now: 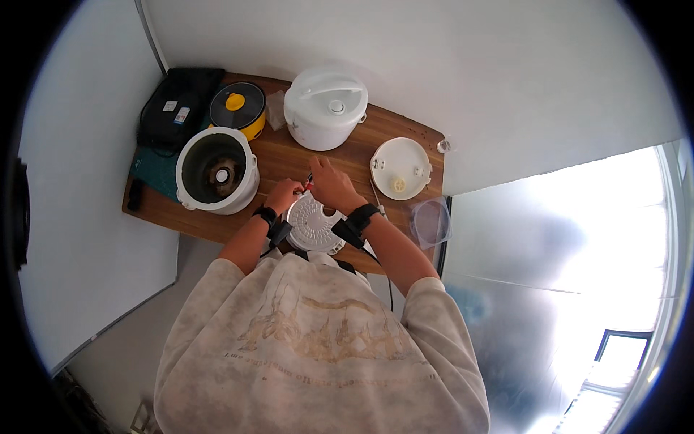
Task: The person uses a screwdriver to remove screws from a white plastic appliance lid and then from a small white plastic component. The person places the removed screws on a plate and continues to manipulate the components on the table.
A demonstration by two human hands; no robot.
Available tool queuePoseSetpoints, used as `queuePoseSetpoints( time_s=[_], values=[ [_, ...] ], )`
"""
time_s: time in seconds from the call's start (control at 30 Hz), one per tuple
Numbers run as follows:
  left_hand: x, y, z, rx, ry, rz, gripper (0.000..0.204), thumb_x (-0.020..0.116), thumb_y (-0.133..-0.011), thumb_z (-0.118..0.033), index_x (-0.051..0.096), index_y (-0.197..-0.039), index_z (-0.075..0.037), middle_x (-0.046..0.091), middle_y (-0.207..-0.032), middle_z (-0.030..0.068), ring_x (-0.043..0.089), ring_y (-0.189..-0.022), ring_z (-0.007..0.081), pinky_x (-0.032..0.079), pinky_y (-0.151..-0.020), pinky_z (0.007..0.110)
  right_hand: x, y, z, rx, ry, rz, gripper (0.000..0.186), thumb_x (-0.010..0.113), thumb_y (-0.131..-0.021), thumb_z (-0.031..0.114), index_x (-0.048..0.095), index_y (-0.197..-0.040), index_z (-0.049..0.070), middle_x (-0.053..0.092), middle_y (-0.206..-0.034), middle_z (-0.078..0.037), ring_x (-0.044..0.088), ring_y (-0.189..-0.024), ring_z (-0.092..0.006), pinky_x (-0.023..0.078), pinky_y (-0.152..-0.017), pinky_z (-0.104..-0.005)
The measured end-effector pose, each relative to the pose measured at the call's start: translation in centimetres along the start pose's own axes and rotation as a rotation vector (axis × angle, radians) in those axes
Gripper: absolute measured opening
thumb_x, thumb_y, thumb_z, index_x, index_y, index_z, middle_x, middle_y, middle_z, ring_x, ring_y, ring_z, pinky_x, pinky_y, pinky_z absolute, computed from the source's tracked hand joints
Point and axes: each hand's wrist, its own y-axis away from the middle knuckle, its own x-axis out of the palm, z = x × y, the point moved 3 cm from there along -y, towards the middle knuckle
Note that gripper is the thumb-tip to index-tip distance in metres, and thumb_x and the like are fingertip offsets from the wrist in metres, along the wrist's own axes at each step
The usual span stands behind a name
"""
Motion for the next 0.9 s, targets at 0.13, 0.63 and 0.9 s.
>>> queuePoseSetpoints(
  time_s=[0.13,0.63,0.9],
  values=[
    [0.2,0.0,1.0,-0.018,0.023,-0.006,0.020,0.071,-0.077,-0.003,0.070,-0.097,-0.005,0.069,-0.096,0.0144,0.064,-0.095,0.0315,0.051,-0.085,0.041,-0.3,0.2,0.9,0.038,0.048,0.009,0.040,0.061,-0.086,0.023,0.045,-0.116,0.003,0.060,-0.102,-0.024,0.064,-0.089,-0.0447,0.054,-0.073,-0.0526],
    [0.3,-0.1,0.8,0.012,-0.037,-0.026,0.029,0.071,-0.074,-0.004,0.073,-0.102,-0.010,0.071,-0.096,0.0147,0.065,-0.092,0.0333,0.051,-0.083,0.044,-1.3,-0.1,1.5,0.141,-0.028,0.182,0.041,0.064,-0.085,0.020,0.047,-0.121,0.008,0.057,-0.113,-0.025,0.060,-0.099,-0.0464,0.051,-0.081,-0.0544],
    [0.3,-0.2,0.9,-0.012,0.012,0.002,0.029,0.070,-0.075,-0.004,0.072,-0.103,-0.008,0.071,-0.096,0.0131,0.066,-0.092,0.0316,0.052,-0.082,0.042,-0.8,0.4,1.2,0.024,-0.022,0.055,0.039,0.062,-0.087,0.019,0.045,-0.120,0.006,0.057,-0.105,-0.025,0.061,-0.095,-0.0473,0.052,-0.079,-0.0536]
  ],
)
